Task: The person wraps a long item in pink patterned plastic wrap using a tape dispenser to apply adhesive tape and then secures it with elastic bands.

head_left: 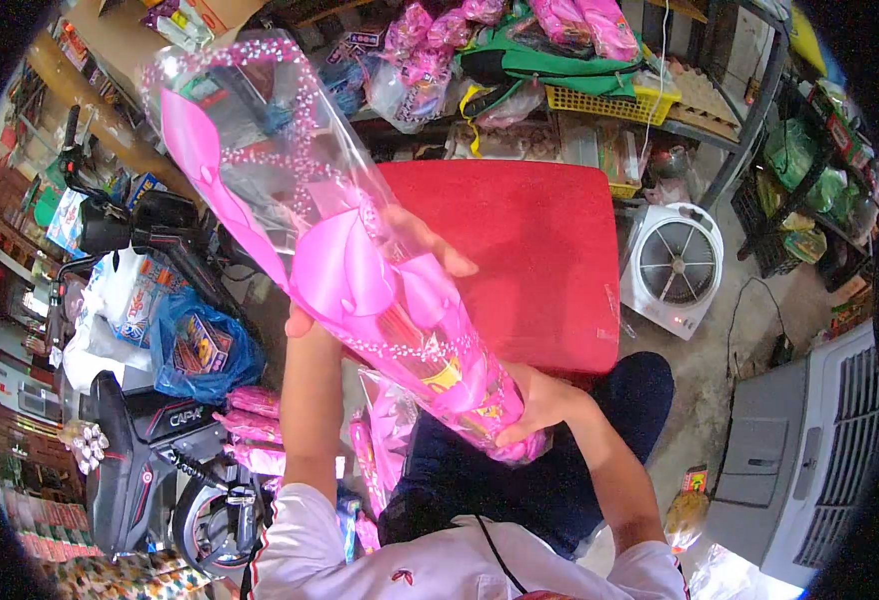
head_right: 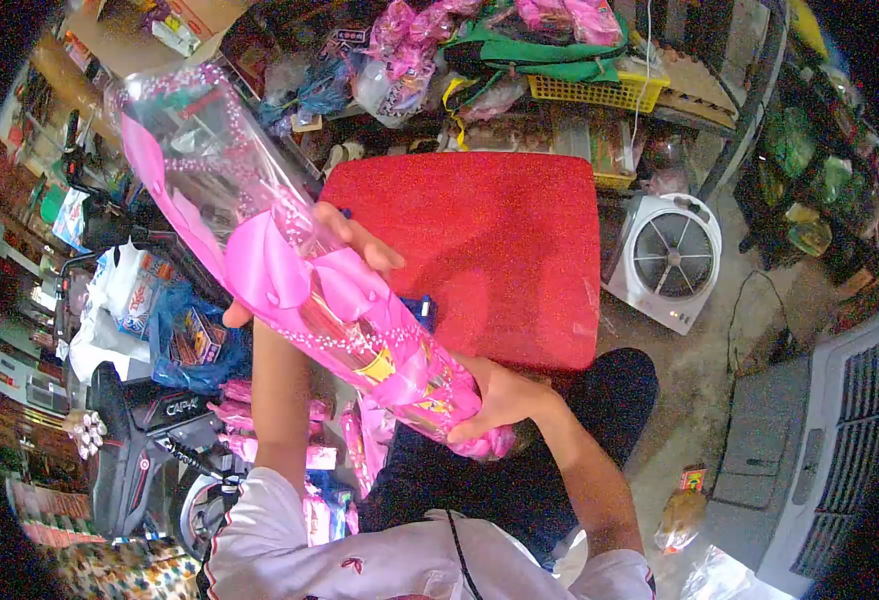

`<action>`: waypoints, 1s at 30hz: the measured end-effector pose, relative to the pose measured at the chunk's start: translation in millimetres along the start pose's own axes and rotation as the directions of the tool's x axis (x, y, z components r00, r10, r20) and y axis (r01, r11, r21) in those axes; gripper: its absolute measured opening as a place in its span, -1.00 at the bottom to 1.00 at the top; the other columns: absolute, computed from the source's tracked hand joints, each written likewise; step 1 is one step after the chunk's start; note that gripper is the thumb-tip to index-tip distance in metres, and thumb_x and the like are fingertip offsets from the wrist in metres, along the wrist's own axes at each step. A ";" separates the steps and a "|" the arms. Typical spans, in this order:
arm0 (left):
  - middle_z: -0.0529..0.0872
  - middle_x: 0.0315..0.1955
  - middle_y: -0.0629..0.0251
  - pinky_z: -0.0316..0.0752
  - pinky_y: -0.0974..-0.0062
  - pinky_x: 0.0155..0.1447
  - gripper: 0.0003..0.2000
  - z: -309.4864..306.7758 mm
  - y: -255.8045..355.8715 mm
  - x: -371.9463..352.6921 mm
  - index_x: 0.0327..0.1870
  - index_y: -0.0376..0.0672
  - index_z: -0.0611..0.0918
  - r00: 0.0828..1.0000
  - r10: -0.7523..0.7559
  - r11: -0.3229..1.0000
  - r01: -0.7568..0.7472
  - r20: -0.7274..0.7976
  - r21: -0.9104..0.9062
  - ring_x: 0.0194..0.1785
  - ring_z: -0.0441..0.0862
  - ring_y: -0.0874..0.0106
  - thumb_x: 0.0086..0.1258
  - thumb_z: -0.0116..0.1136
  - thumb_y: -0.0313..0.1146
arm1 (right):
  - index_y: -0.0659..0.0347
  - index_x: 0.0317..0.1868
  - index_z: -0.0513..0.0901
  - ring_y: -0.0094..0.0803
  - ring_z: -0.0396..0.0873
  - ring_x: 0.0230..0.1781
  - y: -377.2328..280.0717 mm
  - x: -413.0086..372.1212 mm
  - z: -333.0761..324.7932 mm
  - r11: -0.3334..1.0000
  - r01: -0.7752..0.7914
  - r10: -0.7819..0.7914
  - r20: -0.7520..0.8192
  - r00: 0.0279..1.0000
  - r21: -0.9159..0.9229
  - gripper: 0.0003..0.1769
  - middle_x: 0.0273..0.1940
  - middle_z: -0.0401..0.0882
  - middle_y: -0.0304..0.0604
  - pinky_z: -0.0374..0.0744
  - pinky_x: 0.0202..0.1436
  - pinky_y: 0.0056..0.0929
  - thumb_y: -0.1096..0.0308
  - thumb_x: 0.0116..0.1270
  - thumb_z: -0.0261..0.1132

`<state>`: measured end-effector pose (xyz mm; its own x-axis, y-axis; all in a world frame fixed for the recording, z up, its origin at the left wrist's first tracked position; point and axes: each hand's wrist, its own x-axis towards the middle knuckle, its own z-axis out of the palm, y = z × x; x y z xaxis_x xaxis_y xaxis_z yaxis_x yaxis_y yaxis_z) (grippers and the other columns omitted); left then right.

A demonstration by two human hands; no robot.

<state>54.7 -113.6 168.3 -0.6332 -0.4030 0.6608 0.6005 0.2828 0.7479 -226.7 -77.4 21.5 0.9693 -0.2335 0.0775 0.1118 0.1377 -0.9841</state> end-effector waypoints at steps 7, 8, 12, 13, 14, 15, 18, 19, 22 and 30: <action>0.78 -0.04 -0.03 0.37 -0.16 0.46 -0.27 3.8 13.9 11.1 0.07 -0.05 0.51 0.996 -0.054 0.994 0.061 0.076 -0.087 0.23 0.68 -0.08 -0.04 0.75 0.01 | 0.28 0.60 0.26 -0.35 0.44 0.44 2.5 1.9 0.8 1.000 -0.008 0.008 0.005 1.000 -0.029 0.34 0.46 0.49 -0.10 0.35 0.58 -0.25 0.10 -0.17 0.82; 0.77 -0.10 0.04 0.42 -0.11 0.39 -0.33 8.1 15.1 11.7 0.06 -0.06 0.52 0.998 -0.042 0.996 0.045 0.047 -0.072 0.14 0.70 -0.01 0.03 0.69 0.00 | 0.28 0.60 0.25 -0.35 0.44 0.44 -1.0 1.8 1.1 0.999 -0.013 0.013 0.008 1.000 -0.038 0.35 0.46 0.48 -0.10 0.34 0.58 -0.26 0.10 -0.17 0.82; 0.65 -0.35 0.23 0.56 0.08 0.18 -0.47 20.9 18.2 12.4 -0.04 -0.18 0.58 0.997 0.009 1.000 -0.009 -0.076 -0.011 -0.11 0.68 0.23 0.20 0.46 0.07 | 0.27 0.61 0.24 -0.34 0.42 0.46 -1.9 1.6 2.6 0.998 -0.045 0.045 0.022 0.999 0.031 0.36 0.47 0.47 -0.10 0.32 0.59 -0.26 0.09 -0.16 0.81; 0.56 -0.33 0.30 0.58 0.16 0.09 -0.50 19.8 18.8 11.0 -0.11 -0.20 0.64 0.996 -0.023 1.000 0.024 -0.088 0.015 -0.19 0.61 0.34 0.06 0.45 -0.01 | 0.26 0.62 0.24 -0.34 0.42 0.46 -1.7 2.1 2.8 0.998 -0.043 0.042 0.021 0.999 0.037 0.35 0.47 0.47 -0.10 0.31 0.60 -0.25 0.08 -0.15 0.81; 0.56 -0.32 0.29 0.58 0.15 0.08 -0.54 19.6 20.6 10.5 -0.16 -0.20 0.65 0.995 -0.021 0.999 0.025 -0.094 0.035 -0.19 0.61 0.33 0.07 0.43 -0.02 | 0.26 0.62 0.24 -0.35 0.42 0.46 -1.4 2.7 2.9 0.998 -0.041 0.040 0.020 0.999 0.044 0.35 0.47 0.47 -0.10 0.31 0.60 -0.25 0.08 -0.14 0.80; 0.56 -0.32 0.28 0.58 0.15 0.07 -0.58 19.8 22.9 10.9 -0.21 -0.19 0.65 0.995 -0.020 0.998 0.025 -0.100 0.054 -0.18 0.62 0.32 0.09 0.41 -0.03 | 0.26 0.62 0.24 -0.35 0.41 0.46 -1.0 2.7 2.7 0.998 -0.039 0.038 0.017 0.999 0.051 0.34 0.47 0.47 -0.10 0.31 0.60 -0.25 0.07 -0.13 0.80; 0.64 -0.33 0.17 0.58 0.15 0.06 -0.68 26.5 24.5 13.9 -0.35 -0.14 0.61 0.978 0.000 0.997 0.015 -0.210 0.070 -0.15 0.65 0.21 0.14 0.35 -0.06 | 0.26 0.61 0.25 -0.35 0.42 0.45 6.7 1.9 1.2 0.998 -0.020 0.020 0.008 1.000 0.051 0.31 0.46 0.48 -0.11 0.31 0.59 -0.24 0.07 -0.11 0.78; 0.65 -0.33 0.14 0.58 0.16 0.06 -0.69 32.2 26.8 15.6 -0.37 -0.13 0.60 0.960 -0.009 0.997 0.030 -0.280 0.068 -0.15 0.65 0.18 0.16 0.35 -0.06 | 0.26 0.60 0.26 -0.35 0.43 0.44 7.4 1.5 0.9 0.997 -0.023 0.023 0.010 1.000 0.077 0.30 0.45 0.49 -0.11 0.32 0.59 -0.24 0.07 -0.10 0.78; 0.67 -0.38 0.09 0.56 0.18 0.07 -0.70 38.6 29.3 17.3 -0.35 -0.11 0.54 0.908 0.034 0.997 0.000 -0.417 0.082 -0.16 0.66 0.09 0.27 0.29 -0.06 | 0.26 0.58 0.30 -0.35 0.45 0.43 9.0 -0.8 -0.7 0.993 -0.031 0.030 0.007 1.000 0.118 0.25 0.42 0.52 -0.12 0.33 0.58 -0.25 0.07 -0.09 0.77; 0.27 0.56 -0.25 0.19 0.00 0.65 0.53 39.5 21.5 -4.8 0.66 -0.42 0.06 0.608 0.141 0.948 0.145 -0.781 0.284 0.60 0.30 -0.04 -0.11 -0.09 0.88 | 0.29 0.52 0.36 -0.40 0.51 0.33 4.1 -7.1 -1.5 0.968 0.010 0.005 -0.058 0.998 0.250 0.20 0.35 0.57 -0.16 0.42 0.48 -0.28 0.05 -0.10 0.77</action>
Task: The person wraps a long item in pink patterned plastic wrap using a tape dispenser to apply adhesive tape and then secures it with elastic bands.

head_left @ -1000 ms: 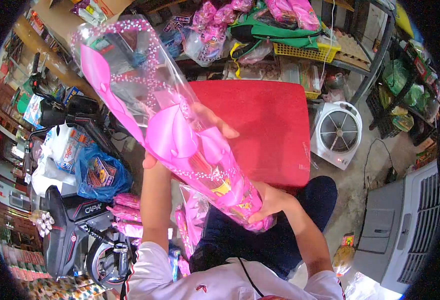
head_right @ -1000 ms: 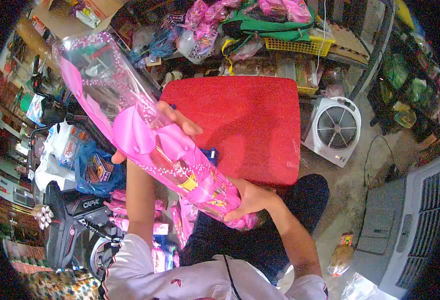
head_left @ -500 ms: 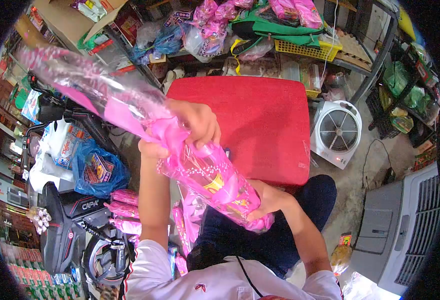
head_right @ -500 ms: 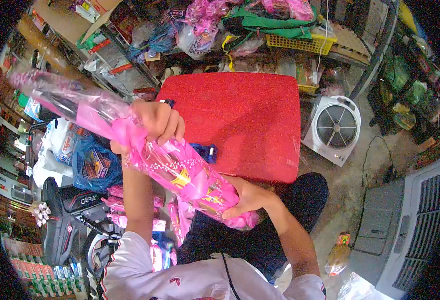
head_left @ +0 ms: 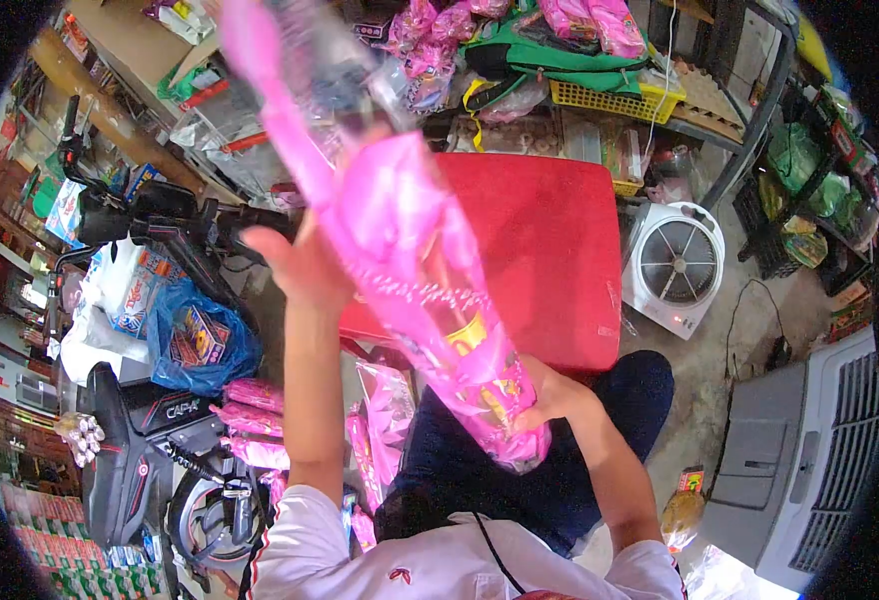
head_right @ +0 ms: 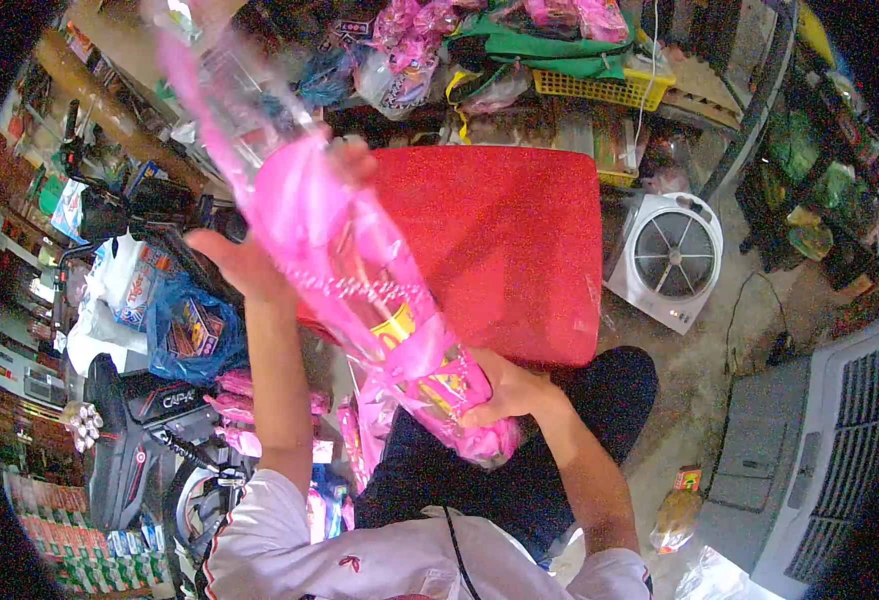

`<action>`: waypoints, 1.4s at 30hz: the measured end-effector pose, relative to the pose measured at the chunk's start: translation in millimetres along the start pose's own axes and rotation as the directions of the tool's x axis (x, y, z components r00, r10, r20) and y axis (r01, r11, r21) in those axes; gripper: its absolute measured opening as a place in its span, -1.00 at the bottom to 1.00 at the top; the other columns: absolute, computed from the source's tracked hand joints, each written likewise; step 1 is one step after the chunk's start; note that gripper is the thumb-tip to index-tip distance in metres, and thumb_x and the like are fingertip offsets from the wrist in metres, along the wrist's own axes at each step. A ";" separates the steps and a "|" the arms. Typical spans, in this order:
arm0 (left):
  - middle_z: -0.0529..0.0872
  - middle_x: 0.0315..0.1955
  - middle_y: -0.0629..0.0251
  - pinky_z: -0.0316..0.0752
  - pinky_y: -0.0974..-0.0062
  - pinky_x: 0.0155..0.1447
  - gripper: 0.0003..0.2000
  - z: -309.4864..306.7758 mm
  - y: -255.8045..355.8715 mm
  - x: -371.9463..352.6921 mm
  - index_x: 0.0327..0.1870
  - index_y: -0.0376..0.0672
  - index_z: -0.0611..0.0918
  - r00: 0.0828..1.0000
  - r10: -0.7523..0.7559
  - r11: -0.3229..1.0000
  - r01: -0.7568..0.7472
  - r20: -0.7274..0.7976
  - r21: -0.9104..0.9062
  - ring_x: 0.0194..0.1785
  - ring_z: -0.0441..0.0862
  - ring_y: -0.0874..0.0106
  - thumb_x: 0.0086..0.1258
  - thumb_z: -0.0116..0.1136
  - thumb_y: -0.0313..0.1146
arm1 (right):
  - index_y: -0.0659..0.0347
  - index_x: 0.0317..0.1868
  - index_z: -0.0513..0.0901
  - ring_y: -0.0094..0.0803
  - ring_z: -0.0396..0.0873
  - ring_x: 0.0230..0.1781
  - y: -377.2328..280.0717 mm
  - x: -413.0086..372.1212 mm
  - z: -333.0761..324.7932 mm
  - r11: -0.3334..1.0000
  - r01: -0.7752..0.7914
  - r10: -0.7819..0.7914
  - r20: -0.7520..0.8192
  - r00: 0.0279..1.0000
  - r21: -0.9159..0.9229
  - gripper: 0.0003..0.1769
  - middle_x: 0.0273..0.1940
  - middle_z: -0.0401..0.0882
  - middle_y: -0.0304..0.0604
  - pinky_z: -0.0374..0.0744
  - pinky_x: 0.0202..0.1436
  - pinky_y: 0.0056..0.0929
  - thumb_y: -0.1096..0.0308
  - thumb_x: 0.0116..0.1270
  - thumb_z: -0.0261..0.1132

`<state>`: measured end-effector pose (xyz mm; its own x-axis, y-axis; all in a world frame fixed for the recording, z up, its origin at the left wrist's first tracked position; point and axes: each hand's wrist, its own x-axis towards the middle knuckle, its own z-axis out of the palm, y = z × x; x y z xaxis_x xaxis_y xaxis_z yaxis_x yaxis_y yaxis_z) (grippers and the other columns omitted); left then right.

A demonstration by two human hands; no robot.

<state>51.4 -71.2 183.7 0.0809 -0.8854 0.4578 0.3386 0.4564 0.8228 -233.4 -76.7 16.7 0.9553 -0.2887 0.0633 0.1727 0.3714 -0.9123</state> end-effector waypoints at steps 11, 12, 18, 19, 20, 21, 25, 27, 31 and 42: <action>0.77 -0.01 0.31 0.64 0.35 0.18 -0.34 32.8 -22.3 -46.4 0.26 -0.24 0.60 0.948 -0.211 0.905 0.281 -0.237 0.319 0.03 0.74 0.43 0.11 0.67 -0.37 | 0.26 0.55 0.33 -0.42 0.47 0.37 9.1 14.1 6.7 0.997 0.028 -0.038 -0.142 0.989 -0.075 0.14 0.36 0.56 -0.18 0.39 0.55 -0.25 0.18 0.00 0.74; 0.77 -0.01 0.31 0.64 0.34 0.18 -0.37 36.3 -18.0 -44.1 0.25 -0.23 0.60 0.934 -0.251 0.900 0.322 -0.255 0.294 0.04 0.74 0.43 0.14 0.65 -0.39 | 0.26 0.55 0.33 -0.41 0.47 0.38 8.6 14.6 8.0 0.994 0.036 -0.052 -0.152 0.987 -0.102 0.14 0.37 0.56 -0.17 0.38 0.55 -0.24 0.18 0.00 0.74; 0.78 0.00 0.24 0.64 0.29 0.23 -0.40 38.6 -13.2 -36.6 0.31 -0.26 0.56 0.935 -0.248 0.931 0.302 -0.253 0.204 0.08 0.75 0.38 0.22 0.56 -0.49 | 0.28 0.56 0.32 -0.35 0.46 0.43 6.7 15.6 8.9 0.979 0.023 -0.064 -0.198 0.978 -0.203 0.17 0.42 0.53 -0.10 0.36 0.58 -0.23 0.16 -0.01 0.76; 0.77 0.01 0.20 0.64 0.27 0.24 -0.37 38.3 -12.6 -33.3 0.34 -0.27 0.53 0.946 -0.242 0.934 0.287 -0.216 0.211 0.12 0.74 0.33 0.23 0.54 -0.45 | 0.28 0.56 0.32 -0.34 0.45 0.44 7.7 15.4 8.7 0.974 0.026 -0.074 -0.208 0.975 -0.223 0.17 0.43 0.53 -0.09 0.35 0.58 -0.23 0.16 -0.02 0.76; 0.75 0.03 0.17 0.64 0.26 0.26 -0.35 37.8 -11.8 -28.5 0.37 -0.28 0.50 0.956 -0.235 0.938 0.271 -0.178 0.218 0.16 0.73 0.28 0.23 0.52 -0.42 | 0.28 0.56 0.32 -0.34 0.45 0.45 8.7 15.2 8.6 0.969 0.030 -0.085 -0.217 0.972 -0.243 0.18 0.43 0.52 -0.09 0.35 0.58 -0.23 0.16 -0.02 0.76; 0.74 0.05 0.13 0.64 0.24 0.27 -0.32 37.0 -10.5 -25.2 0.40 -0.28 0.47 0.964 -0.227 0.941 0.254 -0.140 0.225 0.20 0.72 0.23 0.24 0.50 -0.38 | 0.28 0.57 0.32 -0.34 0.45 0.45 8.5 15.8 9.3 0.964 0.034 -0.095 -0.225 0.970 -0.263 0.18 0.44 0.52 -0.09 0.35 0.59 -0.23 0.16 -0.02 0.76; 0.72 0.07 0.04 0.59 0.17 0.36 -0.24 32.9 -6.6 -19.0 0.47 -0.36 0.40 0.953 -0.294 0.943 0.302 -0.078 0.140 0.29 0.68 0.10 0.25 0.47 -0.34 | 0.28 0.58 0.30 -0.35 0.45 0.45 1.5 16.0 12.5 0.960 0.055 -0.118 -0.217 0.969 -0.274 0.20 0.44 0.51 -0.09 0.35 0.59 -0.23 0.18 -0.03 0.77; 0.72 0.06 0.02 0.57 0.16 0.37 -0.21 28.6 -5.4 -16.0 0.49 -0.36 0.38 0.954 -0.292 0.950 0.298 -0.063 0.098 0.29 0.67 0.09 0.23 0.46 -0.30 | 0.28 0.58 0.30 -0.35 0.45 0.45 3.1 16.8 11.8 0.954 0.054 -0.119 -0.205 0.972 -0.296 0.21 0.44 0.51 -0.09 0.35 0.58 -0.24 0.18 -0.03 0.77; 0.71 -0.03 0.04 0.53 0.10 0.36 -0.36 11.5 -13.2 -13.6 0.29 -0.30 0.49 0.950 -0.309 0.945 0.312 -0.042 0.098 0.23 0.65 0.08 0.19 0.45 -0.26 | 0.28 0.58 0.30 -0.35 0.45 0.44 5.5 17.4 9.9 0.951 0.057 -0.121 -0.195 0.973 -0.305 0.21 0.43 0.52 -0.09 0.35 0.58 -0.24 0.17 -0.04 0.77; 0.64 -0.35 0.17 0.50 0.09 0.23 -0.67 23.2 0.7 -1.9 -0.18 -0.20 0.57 0.948 -0.309 0.947 0.298 0.078 0.124 -0.09 0.66 0.10 0.25 0.37 -0.16 | 0.29 0.57 0.31 -0.31 0.46 0.45 0.0 18.1 12.6 0.954 0.025 -0.085 -0.191 0.978 -0.298 0.20 0.42 0.52 -0.06 0.34 0.59 -0.24 0.13 -0.03 0.76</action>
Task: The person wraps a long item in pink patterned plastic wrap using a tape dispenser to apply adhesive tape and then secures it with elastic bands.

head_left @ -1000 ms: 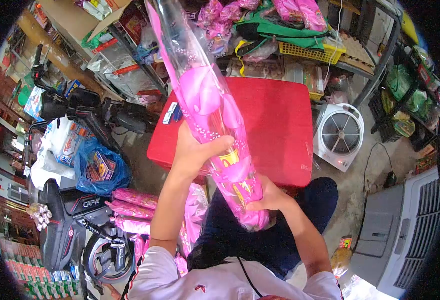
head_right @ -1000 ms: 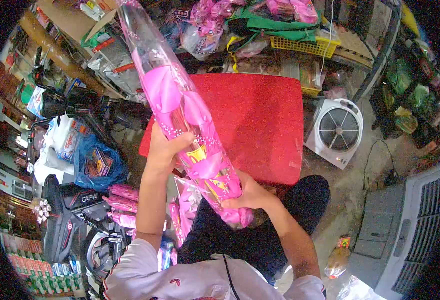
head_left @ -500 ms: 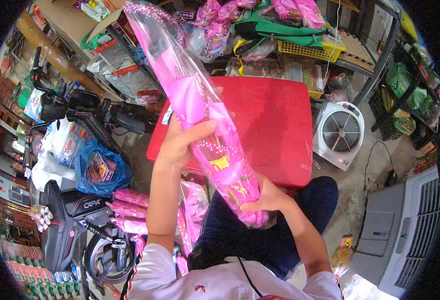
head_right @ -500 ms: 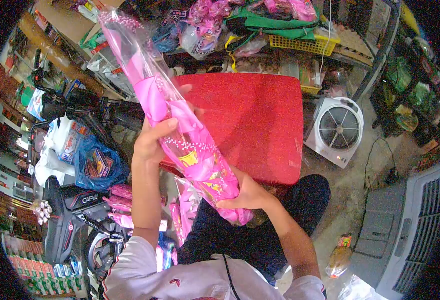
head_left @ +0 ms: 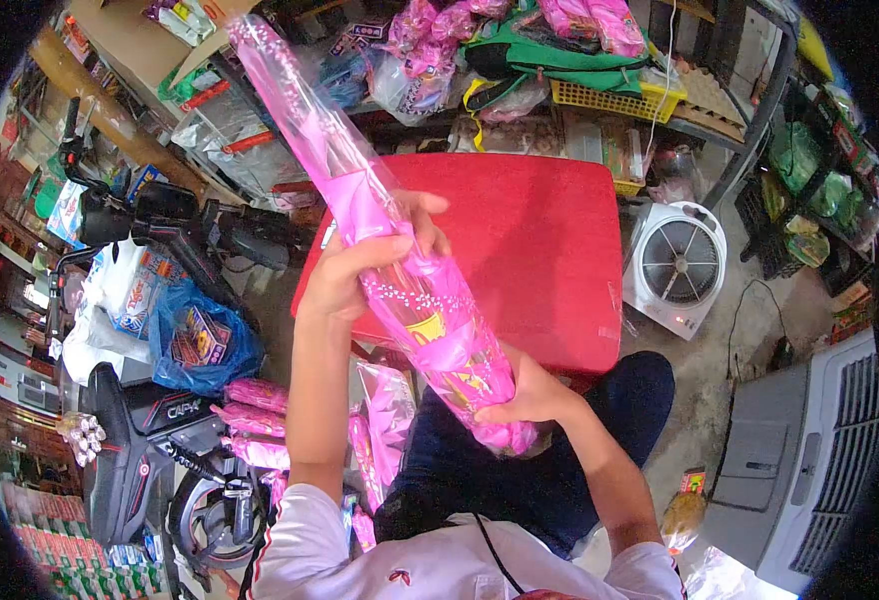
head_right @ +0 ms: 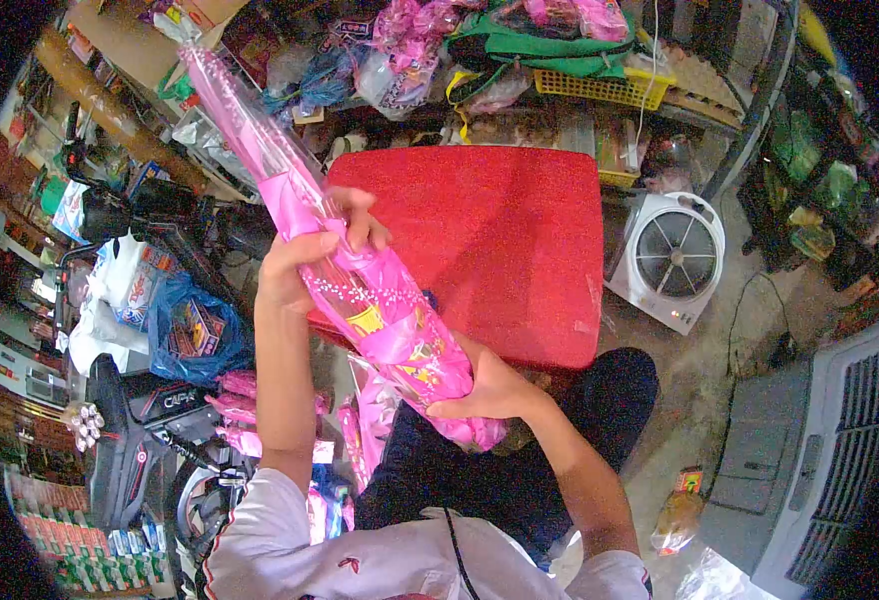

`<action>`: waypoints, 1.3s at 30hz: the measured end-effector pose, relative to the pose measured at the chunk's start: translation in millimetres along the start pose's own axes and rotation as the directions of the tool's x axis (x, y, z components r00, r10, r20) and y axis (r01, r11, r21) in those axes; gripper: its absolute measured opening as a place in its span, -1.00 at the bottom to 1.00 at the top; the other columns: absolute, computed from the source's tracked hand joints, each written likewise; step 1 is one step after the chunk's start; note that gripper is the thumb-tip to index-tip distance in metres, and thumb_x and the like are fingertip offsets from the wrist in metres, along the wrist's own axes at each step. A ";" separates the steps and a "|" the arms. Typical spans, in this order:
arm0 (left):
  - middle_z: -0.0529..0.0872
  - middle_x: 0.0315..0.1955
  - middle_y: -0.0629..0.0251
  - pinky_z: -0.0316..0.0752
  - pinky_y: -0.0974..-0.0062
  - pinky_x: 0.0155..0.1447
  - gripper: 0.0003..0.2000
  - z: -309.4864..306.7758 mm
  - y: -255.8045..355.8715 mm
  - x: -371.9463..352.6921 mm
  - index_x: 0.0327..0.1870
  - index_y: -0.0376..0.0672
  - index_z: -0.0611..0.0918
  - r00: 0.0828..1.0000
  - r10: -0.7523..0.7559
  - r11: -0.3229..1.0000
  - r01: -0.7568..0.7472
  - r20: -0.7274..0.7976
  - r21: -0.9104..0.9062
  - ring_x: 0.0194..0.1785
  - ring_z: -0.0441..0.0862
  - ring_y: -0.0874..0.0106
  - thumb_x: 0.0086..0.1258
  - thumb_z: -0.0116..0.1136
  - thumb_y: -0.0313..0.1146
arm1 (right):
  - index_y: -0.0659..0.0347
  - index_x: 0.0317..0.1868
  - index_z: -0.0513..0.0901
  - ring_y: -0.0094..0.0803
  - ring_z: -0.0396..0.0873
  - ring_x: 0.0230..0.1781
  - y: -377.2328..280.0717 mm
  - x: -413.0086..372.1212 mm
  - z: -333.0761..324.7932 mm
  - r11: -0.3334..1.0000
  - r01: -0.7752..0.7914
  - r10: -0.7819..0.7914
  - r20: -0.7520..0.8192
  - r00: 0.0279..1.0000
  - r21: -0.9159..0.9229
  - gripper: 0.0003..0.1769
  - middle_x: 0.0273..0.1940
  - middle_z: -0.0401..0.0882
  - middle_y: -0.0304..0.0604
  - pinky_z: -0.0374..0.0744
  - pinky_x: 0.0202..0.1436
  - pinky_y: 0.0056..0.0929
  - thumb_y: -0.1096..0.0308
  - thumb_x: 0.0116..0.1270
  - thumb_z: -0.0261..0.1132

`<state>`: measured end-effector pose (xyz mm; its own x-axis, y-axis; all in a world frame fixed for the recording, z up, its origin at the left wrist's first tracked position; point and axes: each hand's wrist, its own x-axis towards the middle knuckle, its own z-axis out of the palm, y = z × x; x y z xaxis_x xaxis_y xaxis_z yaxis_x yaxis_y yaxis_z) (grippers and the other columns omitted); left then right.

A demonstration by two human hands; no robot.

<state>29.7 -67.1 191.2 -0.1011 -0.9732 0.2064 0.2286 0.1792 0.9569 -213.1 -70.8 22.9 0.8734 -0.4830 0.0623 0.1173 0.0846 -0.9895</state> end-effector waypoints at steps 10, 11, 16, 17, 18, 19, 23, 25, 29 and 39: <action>0.68 -0.36 0.19 0.57 0.15 0.13 -0.78 -18.4 -1.3 3.7 -0.27 -0.18 0.59 0.993 0.048 0.999 -0.048 0.105 -0.002 -0.04 0.73 0.15 0.46 0.28 -0.22 | 0.29 0.57 0.32 -0.30 0.48 0.43 4.2 0.2 0.8 1.000 0.023 -0.023 -0.002 1.000 -0.013 0.21 0.41 0.54 -0.04 0.35 0.59 -0.25 0.08 -0.04 0.75; 0.69 -0.36 0.19 0.57 0.15 0.14 -0.78 -17.4 -0.3 2.8 -0.27 -0.19 0.59 0.995 0.046 0.999 -0.048 0.086 0.018 -0.03 0.73 0.14 0.47 0.27 -0.23 | 0.29 0.57 0.32 -0.30 0.48 0.43 2.5 -0.3 1.3 1.000 0.017 -0.017 -0.003 1.000 -0.005 0.20 0.40 0.54 -0.05 0.35 0.58 -0.25 0.09 -0.04 0.75; 0.72 -0.35 0.17 0.58 0.18 0.18 -0.80 -7.9 7.3 1.5 -0.20 -0.27 0.65 0.990 0.141 0.955 -0.137 0.002 0.261 -0.01 0.76 0.15 0.48 0.23 -0.28 | 0.29 0.55 0.34 -0.30 0.49 0.42 1.4 -1.5 -1.0 0.999 0.009 -0.009 -0.009 1.000 -0.043 0.18 0.39 0.55 -0.06 0.36 0.58 -0.25 0.10 -0.03 0.75; 0.72 -0.35 0.18 0.59 0.18 0.18 -0.80 -6.8 8.3 1.3 -0.18 -0.29 0.66 0.986 0.164 0.937 -0.150 -0.020 0.315 -0.02 0.76 0.16 0.48 0.23 -0.29 | 0.29 0.55 0.34 -0.30 0.49 0.42 0.3 -1.0 -1.4 0.999 0.014 -0.014 -0.009 1.000 -0.031 0.17 0.39 0.55 -0.06 0.36 0.58 -0.25 0.10 -0.03 0.75; 0.73 -0.35 0.18 0.59 0.19 0.18 -0.79 -4.6 10.2 0.9 -0.16 -0.31 0.68 0.982 0.187 0.916 -0.160 -0.040 0.368 -0.03 0.77 0.16 0.48 0.22 -0.31 | 0.29 0.55 0.35 -0.30 0.50 0.41 -0.4 -1.0 -1.2 1.000 0.019 -0.019 -0.008 1.000 -0.019 0.17 0.39 0.55 -0.06 0.36 0.57 -0.26 0.11 -0.03 0.75; 0.72 -0.35 0.18 0.60 0.19 0.18 -0.80 0.0 13.3 -1.2 -0.15 -0.32 0.68 0.986 0.141 0.941 -0.106 -0.087 0.320 -0.04 0.77 0.17 0.48 0.22 -0.32 | 0.29 0.54 0.35 -0.30 0.50 0.41 -1.3 -1.3 -0.9 0.999 0.022 -0.023 -0.017 1.000 -0.028 0.16 0.39 0.56 -0.06 0.37 0.57 -0.26 0.11 -0.03 0.74; 0.68 -0.39 0.15 0.55 0.07 0.29 -0.78 3.5 21.3 -4.8 -0.16 -0.32 0.65 0.992 0.049 0.969 -0.020 -0.113 0.245 -0.03 0.77 0.08 0.52 0.15 -0.30 | 0.29 0.53 0.36 -0.30 0.52 0.39 -1.0 -0.7 -0.4 0.997 0.027 -0.029 -0.036 0.999 -0.070 0.13 0.37 0.57 -0.05 0.38 0.56 -0.26 0.12 -0.01 0.73; 0.65 -0.41 0.15 0.53 0.01 0.35 -0.77 -3.6 17.2 -2.6 -0.22 -0.28 0.61 0.996 0.067 0.974 -0.051 -0.065 0.222 -0.01 0.76 0.02 0.55 0.10 -0.27 | 0.30 0.53 0.36 -0.30 0.53 0.39 0.4 -0.8 -0.6 0.996 0.030 -0.033 -0.039 0.999 -0.081 0.13 0.36 0.58 -0.05 0.39 0.55 -0.25 0.12 -0.01 0.73; 0.62 -0.40 0.17 0.50 0.00 0.36 -0.71 -11.6 14.0 0.0 -0.36 -0.18 0.52 0.996 0.090 0.987 -0.091 0.016 0.135 0.03 0.74 -0.01 0.63 0.03 -0.23 | 0.30 0.53 0.36 -0.29 0.54 0.38 -1.7 -0.7 -0.2 0.996 0.034 -0.037 -0.035 0.999 -0.078 0.14 0.35 0.58 -0.04 0.41 0.55 -0.24 0.11 -0.02 0.74; 0.72 -0.06 0.06 0.42 0.15 0.42 -0.71 -17.2 13.0 0.2 -0.37 -0.18 0.51 0.988 0.133 0.989 -0.128 -0.081 0.067 0.34 0.61 0.04 0.65 0.05 -0.28 | 0.33 0.52 0.36 -0.24 0.57 0.35 6.8 1.5 -2.5 0.991 0.055 -0.064 -0.072 0.995 -0.125 0.15 0.33 0.60 0.03 0.45 0.52 -0.22 0.10 -0.03 0.74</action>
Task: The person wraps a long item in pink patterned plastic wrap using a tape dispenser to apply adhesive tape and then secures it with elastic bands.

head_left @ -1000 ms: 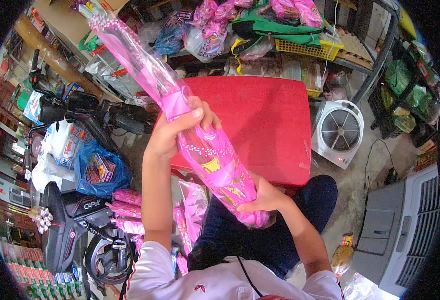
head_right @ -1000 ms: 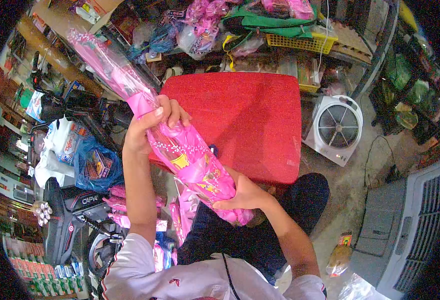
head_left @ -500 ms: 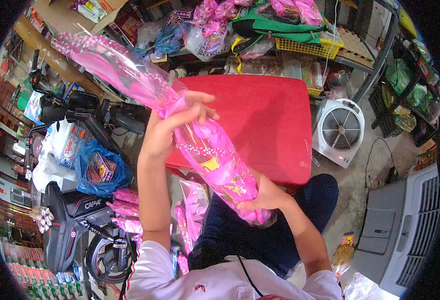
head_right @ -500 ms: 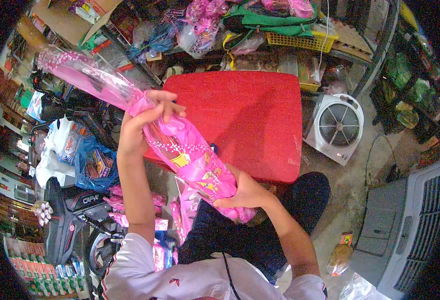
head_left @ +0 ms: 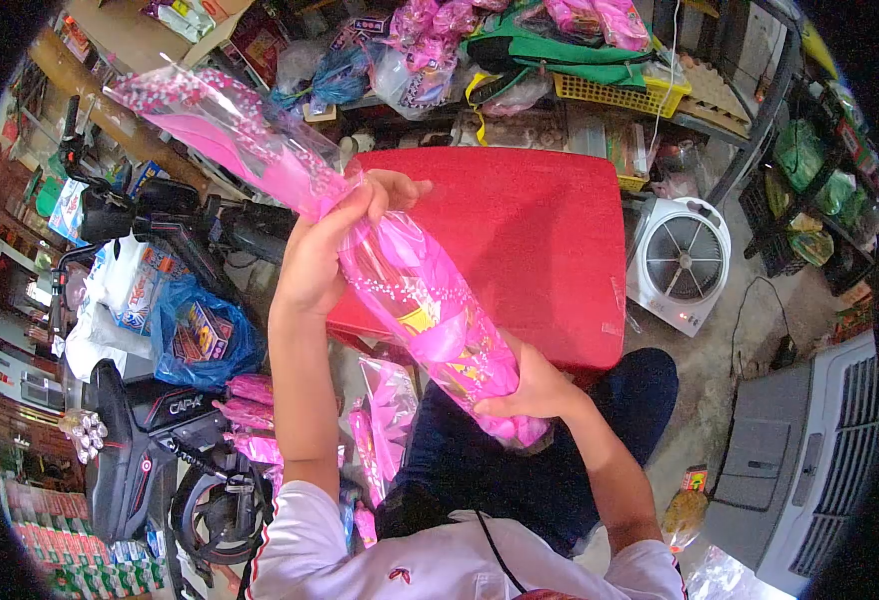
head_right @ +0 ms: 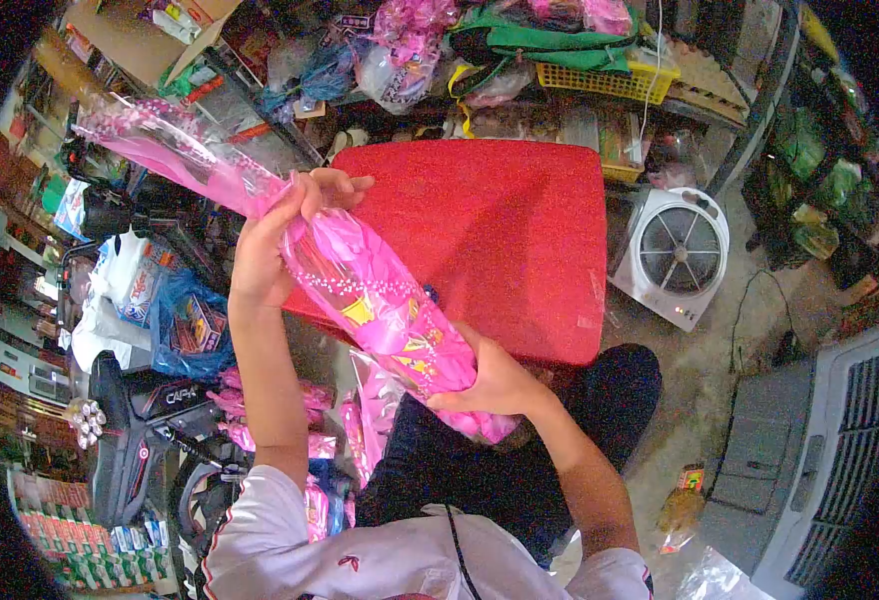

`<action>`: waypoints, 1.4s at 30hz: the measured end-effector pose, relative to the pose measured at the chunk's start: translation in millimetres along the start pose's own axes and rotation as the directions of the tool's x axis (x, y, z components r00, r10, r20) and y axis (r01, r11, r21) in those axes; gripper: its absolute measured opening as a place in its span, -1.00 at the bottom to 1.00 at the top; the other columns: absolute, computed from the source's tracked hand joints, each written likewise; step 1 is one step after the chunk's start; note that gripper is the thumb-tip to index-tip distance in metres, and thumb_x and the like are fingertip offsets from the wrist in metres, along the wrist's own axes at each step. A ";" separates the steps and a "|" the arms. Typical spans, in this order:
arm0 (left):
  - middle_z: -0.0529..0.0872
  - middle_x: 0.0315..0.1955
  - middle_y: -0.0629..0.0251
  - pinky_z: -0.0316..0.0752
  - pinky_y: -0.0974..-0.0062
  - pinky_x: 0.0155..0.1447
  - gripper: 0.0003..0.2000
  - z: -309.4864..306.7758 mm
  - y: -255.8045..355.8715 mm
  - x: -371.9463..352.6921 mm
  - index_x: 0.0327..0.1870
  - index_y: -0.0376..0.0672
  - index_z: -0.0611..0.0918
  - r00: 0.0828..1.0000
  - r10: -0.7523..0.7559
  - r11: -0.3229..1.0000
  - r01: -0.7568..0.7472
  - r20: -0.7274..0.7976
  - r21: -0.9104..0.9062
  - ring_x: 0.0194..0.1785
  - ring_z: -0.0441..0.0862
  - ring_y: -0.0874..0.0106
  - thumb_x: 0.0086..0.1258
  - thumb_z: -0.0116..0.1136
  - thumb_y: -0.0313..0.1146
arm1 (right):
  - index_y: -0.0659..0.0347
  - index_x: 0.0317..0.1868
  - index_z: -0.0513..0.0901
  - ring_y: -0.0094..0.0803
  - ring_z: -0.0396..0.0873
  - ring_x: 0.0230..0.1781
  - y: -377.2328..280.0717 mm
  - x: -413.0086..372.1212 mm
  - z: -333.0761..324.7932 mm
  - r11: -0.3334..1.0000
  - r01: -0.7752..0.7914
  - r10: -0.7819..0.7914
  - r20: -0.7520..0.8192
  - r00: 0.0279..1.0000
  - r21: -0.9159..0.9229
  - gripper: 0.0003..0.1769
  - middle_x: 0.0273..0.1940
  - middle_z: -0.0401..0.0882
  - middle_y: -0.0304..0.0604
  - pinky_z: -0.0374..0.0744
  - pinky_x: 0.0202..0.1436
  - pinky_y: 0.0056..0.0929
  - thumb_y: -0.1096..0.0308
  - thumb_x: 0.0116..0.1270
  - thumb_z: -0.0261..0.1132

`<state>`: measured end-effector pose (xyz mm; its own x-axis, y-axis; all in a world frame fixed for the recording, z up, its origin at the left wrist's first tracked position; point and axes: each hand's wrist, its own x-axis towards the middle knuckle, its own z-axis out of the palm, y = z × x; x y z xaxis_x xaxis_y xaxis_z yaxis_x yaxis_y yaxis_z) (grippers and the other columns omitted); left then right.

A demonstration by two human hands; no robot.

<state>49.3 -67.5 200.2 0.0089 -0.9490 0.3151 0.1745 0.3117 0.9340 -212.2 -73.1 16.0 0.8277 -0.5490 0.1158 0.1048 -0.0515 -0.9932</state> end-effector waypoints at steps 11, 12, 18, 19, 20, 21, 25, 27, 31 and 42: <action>0.76 -0.12 0.00 0.35 -0.04 0.50 -0.69 3.0 -5.1 1.1 -0.33 -0.22 0.56 0.996 0.007 0.986 0.008 -0.093 0.167 0.31 0.61 -0.05 0.64 0.04 -0.22 | 0.33 0.49 0.38 -0.27 0.55 0.34 -16.0 -3.3 -3.8 0.974 -0.140 0.116 -0.136 0.984 -0.180 0.11 0.30 0.60 -0.01 0.43 0.50 -0.23 0.18 -0.04 0.73; 0.76 -0.14 0.00 0.34 -0.06 0.51 -0.69 1.1 -4.6 1.0 -0.34 -0.22 0.56 0.998 0.009 0.989 0.000 -0.062 0.145 0.29 0.62 -0.06 0.65 0.03 -0.21 | 0.33 0.50 0.38 -0.28 0.55 0.34 -16.8 -4.0 -5.6 0.970 -0.155 0.136 -0.110 0.985 -0.186 0.11 0.30 0.60 -0.02 0.43 0.50 -0.24 0.18 -0.05 0.73; 0.75 -0.28 0.02 0.24 -0.12 0.55 -0.54 -17.7 -0.6 2.4 -0.57 -0.06 0.48 0.959 0.072 0.997 -0.078 0.272 0.010 0.29 0.59 -0.12 0.62 0.02 -0.04 | 0.34 0.52 0.36 -0.26 0.53 0.37 -11.0 -6.9 -10.1 0.995 -0.078 0.069 0.128 0.989 0.067 0.17 0.35 0.58 0.00 0.40 0.54 -0.26 0.11 -0.09 0.73; 0.75 -0.30 0.03 0.23 -0.12 0.56 -0.52 -21.2 -1.7 3.1 -0.60 -0.05 0.46 0.945 0.075 0.997 -0.071 0.317 -0.026 0.30 0.59 -0.12 0.61 0.03 -0.03 | 0.34 0.52 0.37 -0.26 0.53 0.37 -10.6 -6.3 -9.2 0.994 -0.085 0.075 0.136 0.988 0.068 0.17 0.35 0.58 0.00 0.40 0.54 -0.26 0.11 -0.09 0.73; 0.74 -0.28 0.03 0.22 -0.12 0.56 -0.51 -24.5 -2.4 3.0 -0.61 -0.03 0.45 0.937 0.080 0.997 -0.072 0.339 -0.037 0.32 0.57 -0.12 0.61 0.03 -0.02 | 0.34 0.51 0.37 -0.27 0.54 0.37 -10.7 -6.2 -8.5 0.994 -0.091 0.081 0.143 0.986 0.067 0.17 0.35 0.58 0.00 0.40 0.54 -0.26 0.11 -0.09 0.73; 0.74 -0.26 0.04 0.21 -0.11 0.57 -0.50 -26.7 -3.3 3.5 -0.63 -0.02 0.44 0.928 0.086 0.996 -0.074 0.362 -0.048 0.33 0.56 -0.12 0.61 0.02 -0.01 | 0.34 0.51 0.37 -0.27 0.54 0.36 -12.0 -6.1 -8.4 0.993 -0.099 0.088 0.148 0.985 0.065 0.16 0.35 0.58 0.00 0.41 0.53 -0.26 0.12 -0.09 0.74; 0.69 -0.16 0.05 0.17 -0.11 0.59 -0.51 -18.8 -3.4 0.9 -0.59 -0.04 0.43 0.960 0.094 0.996 -0.091 0.263 -0.022 0.40 0.51 -0.13 0.66 -0.01 -0.02 | 0.33 0.47 0.41 -0.22 0.60 0.32 -23.5 -5.3 -2.3 0.990 -0.090 0.085 -0.049 0.995 -0.108 0.13 0.29 0.63 0.04 0.48 0.47 -0.22 0.12 -0.09 0.75; 0.67 -0.13 0.06 0.17 -0.10 0.60 -0.54 -17.0 -6.9 1.8 -0.54 -0.06 0.43 0.981 0.062 0.998 -0.062 0.186 -0.007 0.43 0.48 -0.12 0.68 -0.04 -0.06 | 0.32 0.44 0.42 -0.17 0.63 0.29 -23.7 -5.6 -1.5 0.975 -0.123 0.094 -0.161 0.982 -0.183 0.11 0.25 0.65 0.08 0.52 0.43 -0.19 0.11 -0.10 0.76; 0.66 -0.12 0.06 0.22 -0.09 0.59 -0.59 -18.5 -14.0 3.2 -0.46 -0.10 0.44 0.991 0.082 0.997 -0.083 0.107 0.001 0.43 0.49 -0.12 0.70 -0.07 -0.13 | 0.30 0.43 0.43 -0.09 0.67 0.26 -15.6 -4.2 -4.1 0.970 -0.066 0.024 -0.178 0.984 -0.234 0.10 0.22 0.68 0.12 0.56 0.37 -0.15 0.09 -0.10 0.77; 0.77 0.10 -0.01 0.35 0.21 0.50 -0.57 -3.9 -6.6 -1.9 -0.09 -0.42 0.75 0.977 0.159 0.860 -0.065 -0.144 0.506 0.29 0.65 0.16 0.69 -0.06 -0.20 | 0.26 0.37 0.45 -0.02 0.69 0.20 -18.7 -2.2 -1.5 0.899 -0.079 -0.066 -0.311 0.948 -0.432 0.06 0.15 0.68 0.13 0.57 0.32 -0.09 0.09 -0.14 0.76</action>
<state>51.9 -67.9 192.8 0.1778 -0.8843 0.4317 -0.3489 0.3536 0.8679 -216.8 -72.2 34.3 0.6064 -0.7767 0.1703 -0.2095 -0.3627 -0.9081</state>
